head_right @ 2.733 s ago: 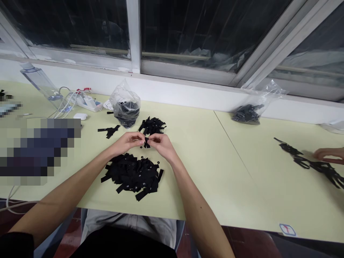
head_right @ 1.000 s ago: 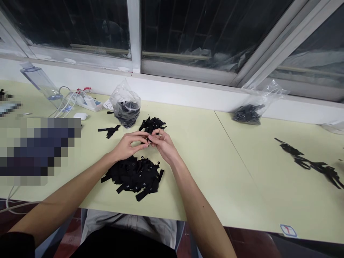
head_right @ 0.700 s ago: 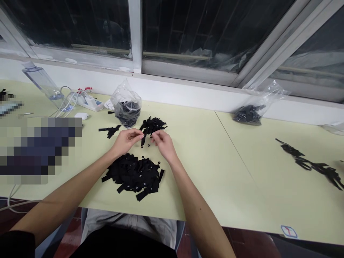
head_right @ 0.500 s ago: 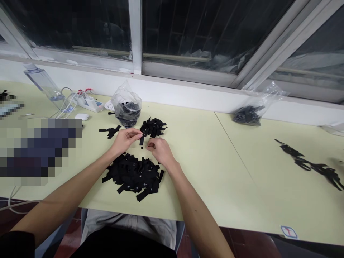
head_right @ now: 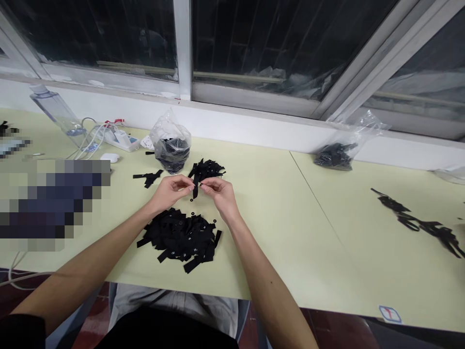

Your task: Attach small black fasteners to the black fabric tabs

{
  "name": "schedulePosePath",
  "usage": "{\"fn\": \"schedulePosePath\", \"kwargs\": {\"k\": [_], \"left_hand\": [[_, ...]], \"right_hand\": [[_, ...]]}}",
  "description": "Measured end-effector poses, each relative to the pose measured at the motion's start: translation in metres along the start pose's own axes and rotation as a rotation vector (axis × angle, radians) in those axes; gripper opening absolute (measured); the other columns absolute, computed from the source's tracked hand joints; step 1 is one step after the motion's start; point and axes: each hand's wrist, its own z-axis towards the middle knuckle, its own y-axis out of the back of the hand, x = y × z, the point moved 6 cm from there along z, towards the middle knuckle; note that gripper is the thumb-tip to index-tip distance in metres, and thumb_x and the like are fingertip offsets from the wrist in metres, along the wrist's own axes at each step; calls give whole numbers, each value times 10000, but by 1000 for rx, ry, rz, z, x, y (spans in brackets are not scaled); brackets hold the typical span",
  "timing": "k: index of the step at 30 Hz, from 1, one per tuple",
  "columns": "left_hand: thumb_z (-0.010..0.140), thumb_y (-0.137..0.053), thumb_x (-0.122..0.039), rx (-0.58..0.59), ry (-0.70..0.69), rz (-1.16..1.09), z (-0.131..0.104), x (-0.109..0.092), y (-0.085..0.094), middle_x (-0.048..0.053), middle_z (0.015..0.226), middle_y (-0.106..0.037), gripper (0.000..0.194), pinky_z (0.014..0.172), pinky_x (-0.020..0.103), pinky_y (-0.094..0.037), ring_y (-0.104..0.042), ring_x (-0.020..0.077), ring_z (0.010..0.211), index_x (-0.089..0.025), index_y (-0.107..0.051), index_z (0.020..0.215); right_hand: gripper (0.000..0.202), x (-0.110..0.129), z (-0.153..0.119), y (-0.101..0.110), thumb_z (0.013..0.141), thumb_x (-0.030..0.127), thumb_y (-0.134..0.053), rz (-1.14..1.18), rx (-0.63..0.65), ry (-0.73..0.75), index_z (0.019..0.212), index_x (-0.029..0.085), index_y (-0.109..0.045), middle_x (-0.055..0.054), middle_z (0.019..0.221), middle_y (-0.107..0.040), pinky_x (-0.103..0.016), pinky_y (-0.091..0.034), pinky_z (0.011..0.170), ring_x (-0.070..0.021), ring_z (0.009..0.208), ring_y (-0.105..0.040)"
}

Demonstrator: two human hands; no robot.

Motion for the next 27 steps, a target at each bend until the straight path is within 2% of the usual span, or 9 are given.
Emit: {"fn": "schedulePosePath", "kwargs": {"k": [4,8,11,17,23,27], "left_hand": [[830,-669,-305,5,-66,83,-3,-9,-2,63,888,-701,148,755,298,-508,-640,172,804,-163,-697,860],[836,-654,-279,-11,-131,190,-6,-20,-4,58,910,-716,112,796,304,-494,-658,196,882,-175,-695,832],[838,-648,-282,-12,-139,221,-6,-22,-4,51,899,-718,113,790,299,-494,-662,199,885,-179,-694,827],[842,-642,-277,-27,-108,187,-5,-16,-3,57,911,-715,122,765,287,-505,-657,178,829,-169,-694,863],[850,-624,-259,-8,-174,227,-6,-24,-5,49,890,-714,105,756,279,-509,-657,174,844,-172,-681,842],[851,-618,-227,7,-219,282,-7,-30,-6,37,874,-711,82,770,279,-504,-654,164,819,-176,-663,807]], "right_hand": [[242,4,-2,0,718,380,-803,26,-52,30,873,221,-704,-43,852,-694,-358,-513,797,-194,814,-635],[195,7,-2,1,717,373,-801,-14,-81,74,804,228,-705,-46,881,-687,-364,-506,808,-203,846,-625],[180,7,-2,2,696,363,-820,28,-64,87,763,239,-707,-49,949,-687,-373,-495,851,-218,932,-620],[147,3,-2,0,681,312,-848,161,11,19,742,247,-731,-48,1021,-694,-391,-462,933,-223,1029,-610],[139,-2,-3,-5,668,292,-862,206,9,-4,750,256,-755,-39,998,-714,-383,-476,931,-213,992,-631],[175,-8,-2,-2,636,314,-878,209,-38,-35,750,259,-757,-24,891,-716,-368,-499,881,-199,904,-642]]}}
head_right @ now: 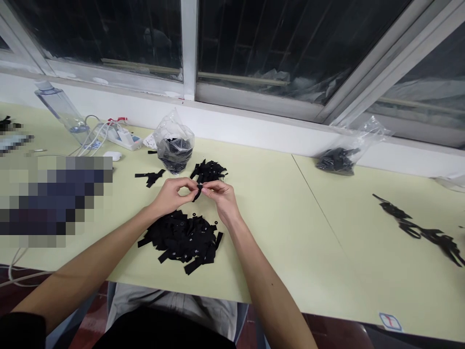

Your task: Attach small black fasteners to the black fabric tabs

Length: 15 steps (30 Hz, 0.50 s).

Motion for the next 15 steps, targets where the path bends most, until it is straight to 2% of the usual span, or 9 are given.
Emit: {"fn": "schedulePosePath", "kwargs": {"k": [4,11,15], "left_hand": [[848,-605,-191,19,-43,25,0,-4,1,31,868,-705,66,769,277,-498,-643,155,794,-179,-660,813],[854,-594,-172,68,-97,49,1,-6,-1,34,881,-692,63,773,281,-488,-633,151,790,-182,-656,849],[852,-590,-157,81,-123,56,0,-6,-2,35,893,-690,72,771,284,-488,-633,152,796,-185,-654,868]], "right_hand": [[191,-2,1,2,619,307,-888,-15,-15,-3,750,254,-759,-8,818,-697,-345,-501,824,-171,813,-626],[175,-2,0,0,621,277,-881,-6,-4,1,740,244,-758,-10,885,-690,-333,-487,850,-168,873,-611],[166,-2,0,1,635,267,-876,3,1,-14,751,242,-760,-6,857,-687,-335,-486,845,-164,852,-613]]}}
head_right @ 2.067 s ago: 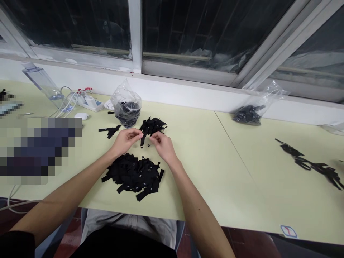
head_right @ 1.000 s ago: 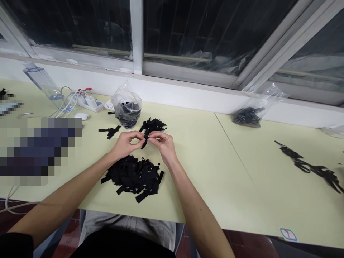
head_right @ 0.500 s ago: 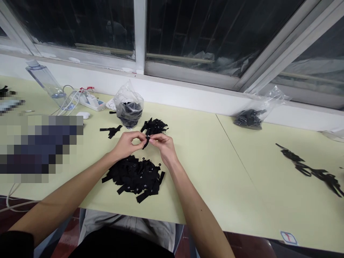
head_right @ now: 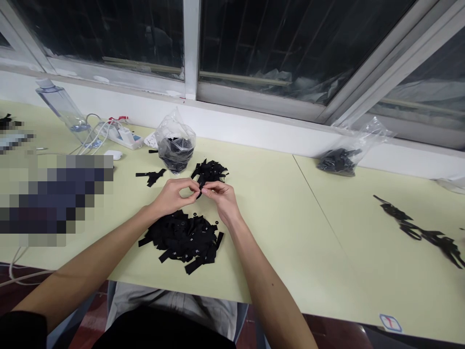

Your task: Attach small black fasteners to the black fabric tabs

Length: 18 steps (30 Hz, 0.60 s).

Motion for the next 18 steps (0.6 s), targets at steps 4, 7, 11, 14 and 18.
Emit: {"fn": "schedulePosePath", "kwargs": {"k": [4,7,11,14,18], "left_hand": [[857,-578,-150,12,-15,7,0,-1,0,37,898,-689,83,776,288,-489,-633,153,801,-186,-651,870],[858,-579,-155,14,-10,7,0,-2,1,37,894,-692,82,771,289,-491,-634,154,796,-186,-654,864],[859,-598,-180,-25,35,-32,0,0,2,34,888,-704,71,776,288,-498,-648,160,812,-186,-666,837],[868,-617,-231,-76,127,-109,-1,6,1,41,888,-713,85,771,289,-506,-659,168,822,-182,-682,842],[870,-652,-303,-108,233,-329,-3,15,-3,74,915,-713,139,762,305,-531,-675,188,852,-167,-674,886]], "right_hand": [[164,0,0,0,641,256,-874,13,-2,-14,756,240,-758,2,813,-686,-332,-488,840,-153,813,-616],[169,1,-1,-1,643,263,-872,6,-14,-12,760,239,-753,-2,822,-688,-343,-493,853,-160,824,-622],[185,5,-1,-2,643,276,-872,-5,-53,28,749,227,-729,-10,836,-677,-350,-498,856,-165,830,-624],[224,9,-2,-2,639,283,-875,10,-84,65,732,220,-681,-10,838,-665,-347,-504,849,-162,823,-621],[289,14,-1,1,634,297,-876,39,-127,111,729,221,-614,-10,876,-642,-342,-523,831,-158,819,-618]]}}
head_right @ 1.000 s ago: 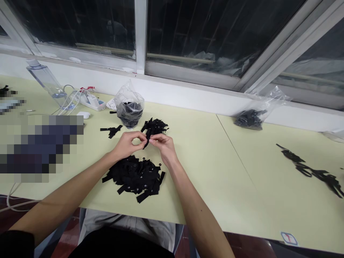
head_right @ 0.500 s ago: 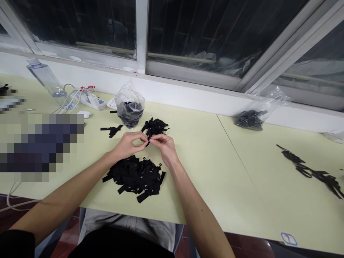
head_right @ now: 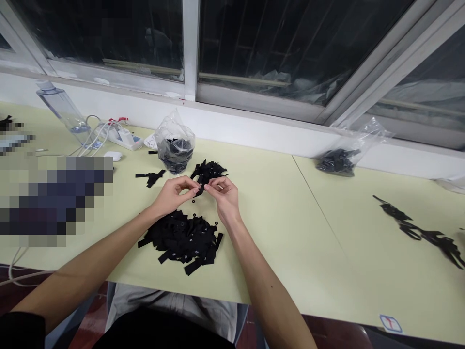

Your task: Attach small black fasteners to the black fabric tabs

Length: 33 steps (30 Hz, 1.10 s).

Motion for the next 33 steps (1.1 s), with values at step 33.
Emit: {"fn": "schedulePosePath", "kwargs": {"k": [33], "left_hand": [[813,-736,-387,-48,143,-198,5,21,2,83,968,-754,262,864,359,-535,-682,210,920,-174,-762,963]], "right_hand": [[164,20,-11,-13,712,294,-815,-194,86,125,746,227,-669,-45,821,-734,-397,-572,786,-220,816,-700]]}}
